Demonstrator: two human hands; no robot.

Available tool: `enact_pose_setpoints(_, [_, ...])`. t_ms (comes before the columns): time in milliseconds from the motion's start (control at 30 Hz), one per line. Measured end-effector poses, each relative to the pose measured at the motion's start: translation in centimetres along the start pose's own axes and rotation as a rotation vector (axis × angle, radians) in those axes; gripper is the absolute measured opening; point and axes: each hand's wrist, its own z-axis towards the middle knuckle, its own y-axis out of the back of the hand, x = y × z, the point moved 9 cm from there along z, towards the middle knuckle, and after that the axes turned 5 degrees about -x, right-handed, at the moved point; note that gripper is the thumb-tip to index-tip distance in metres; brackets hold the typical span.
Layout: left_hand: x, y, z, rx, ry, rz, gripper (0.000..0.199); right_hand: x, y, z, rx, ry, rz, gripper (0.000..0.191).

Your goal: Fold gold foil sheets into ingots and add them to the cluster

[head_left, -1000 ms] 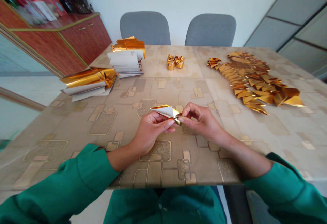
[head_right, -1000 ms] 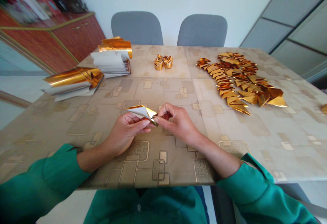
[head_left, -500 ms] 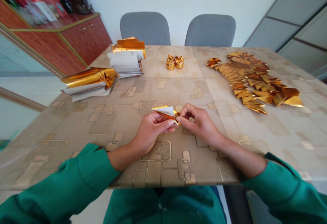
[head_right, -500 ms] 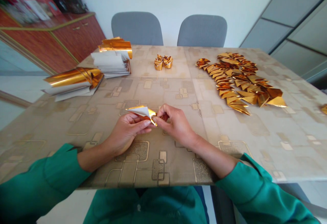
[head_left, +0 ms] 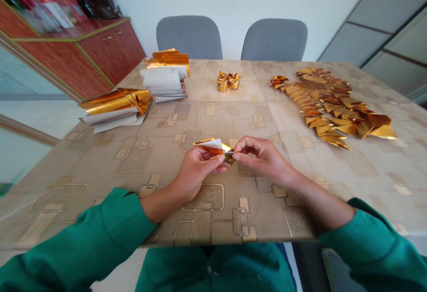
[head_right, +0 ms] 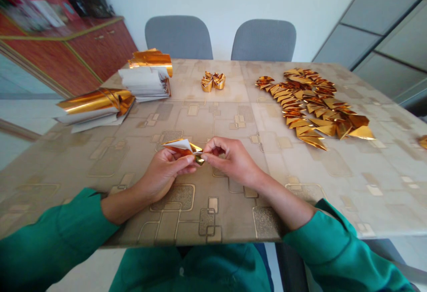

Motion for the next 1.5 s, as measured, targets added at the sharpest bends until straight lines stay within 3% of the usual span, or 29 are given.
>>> enact_pose_setpoints(133, [0.1, -0.2, 0.0, 0.005, -0.004, -0.007, 0.019, -0.7, 0.3, 0.0, -0.063, -0.036, -0.034, 0.016])
enact_pose_setpoints(300, [-0.1, -0.2, -0.1, 0.002, 0.015, -0.016, 0.023, -0.9, -0.3, 0.1, -0.021, -0.078, 0.174, 0.024])
enact_pose_setpoints(467, [-0.4, -0.4, -0.1, 0.001, -0.002, 0.004, 0.021, -0.5, 0.0, 0.2, -0.051, -0.054, 0.198, 0.030])
enact_pose_setpoints(733, [-0.5, 0.3, 0.0, -0.058, 0.014, -0.089, 0.027, -1.5, 0.3, -0.1, 0.013, -0.201, 0.216, 0.028])
enact_pose_setpoints(867, [-0.4, 0.1, 0.0, -0.015, 0.009, -0.091, 0.025, -1.5, -0.5, -0.2, 0.053, -0.198, 0.228, 0.031])
enact_pose_setpoints(1067, [0.2, -0.7, -0.2, 0.068, 0.032, -0.039, 0.021, -2.4, -0.4, -0.1, -0.017, -0.163, 0.122, 0.031])
enact_pose_setpoints(1267, [0.3, -0.5, -0.1, 0.059, 0.040, -0.020, 0.022, -2.4, 0.6, -0.3, -0.158, -0.142, -0.019, 0.029])
enact_pose_setpoints(1500, [0.4, -0.5, -0.2, 0.024, 0.047, -0.038, 0.026, -1.9, -0.7, -0.3, -0.069, -0.134, -0.018, 0.026])
